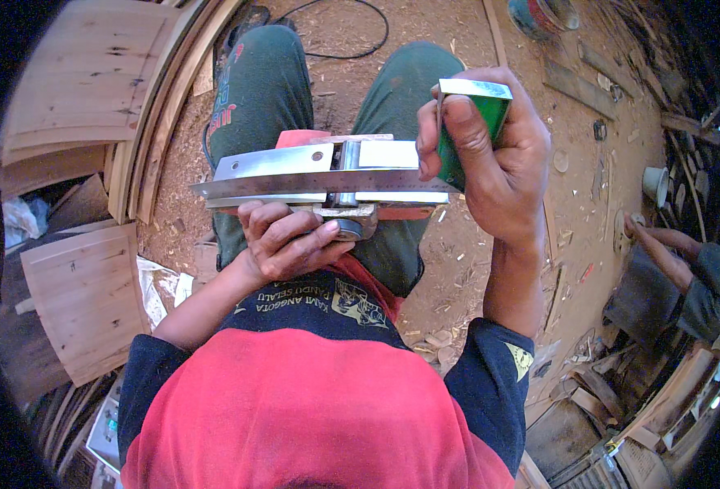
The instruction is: The person maintains a manual wood planer while sitting down. They use a ruler to check the alignment of the blades, use a small tool to tighten or adjust components on the planer body, and use a larger T-handle wrench to secure parts of the assembly.
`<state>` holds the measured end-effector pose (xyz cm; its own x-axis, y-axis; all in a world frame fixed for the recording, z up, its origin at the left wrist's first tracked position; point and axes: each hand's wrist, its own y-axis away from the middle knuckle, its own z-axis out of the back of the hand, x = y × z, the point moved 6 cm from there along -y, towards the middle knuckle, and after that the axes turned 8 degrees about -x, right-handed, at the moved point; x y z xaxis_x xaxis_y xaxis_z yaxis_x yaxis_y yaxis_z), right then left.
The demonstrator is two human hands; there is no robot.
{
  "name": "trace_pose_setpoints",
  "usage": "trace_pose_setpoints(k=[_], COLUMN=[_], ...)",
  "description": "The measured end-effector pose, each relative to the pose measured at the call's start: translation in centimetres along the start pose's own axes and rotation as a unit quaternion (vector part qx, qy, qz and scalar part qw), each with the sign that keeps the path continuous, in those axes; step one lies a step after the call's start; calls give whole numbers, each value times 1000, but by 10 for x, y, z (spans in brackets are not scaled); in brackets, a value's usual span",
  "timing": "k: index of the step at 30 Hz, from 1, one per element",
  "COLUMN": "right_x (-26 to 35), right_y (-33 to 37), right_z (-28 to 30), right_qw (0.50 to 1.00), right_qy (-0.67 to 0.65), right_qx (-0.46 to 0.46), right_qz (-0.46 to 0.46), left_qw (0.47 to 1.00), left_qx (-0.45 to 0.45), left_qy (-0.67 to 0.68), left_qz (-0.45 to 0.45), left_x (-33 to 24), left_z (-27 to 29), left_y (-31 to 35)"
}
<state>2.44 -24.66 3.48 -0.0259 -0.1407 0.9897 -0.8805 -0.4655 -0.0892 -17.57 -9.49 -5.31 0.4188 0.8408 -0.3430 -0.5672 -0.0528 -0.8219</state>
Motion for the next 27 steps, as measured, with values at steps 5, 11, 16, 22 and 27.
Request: trace_pose_setpoints(k=[5,11,16,22,27], right_x=[-4,-7,-10,-9,-13], right_y=[3,3,0,2,2], right_z=[1,3,4,5,6], right_qw=[1000,1000,1000,1000,999], right_qy=[-14,-22,-22,-23,-29], right_qx=[-1,7,11,7,9], right_qz=[-8,-4,-10,-16,-23], left_qw=[1000,1000,1000,1000,1000], left_qx=[6,5,8,9,3], left_qy=[-4,-6,0,2,3], left_qz=[1,0,6,1,0], left_x=[0,0,0,0,0], left_z=[1,1,2,1,2], left_y=[0,-3,-2,-3,-3])
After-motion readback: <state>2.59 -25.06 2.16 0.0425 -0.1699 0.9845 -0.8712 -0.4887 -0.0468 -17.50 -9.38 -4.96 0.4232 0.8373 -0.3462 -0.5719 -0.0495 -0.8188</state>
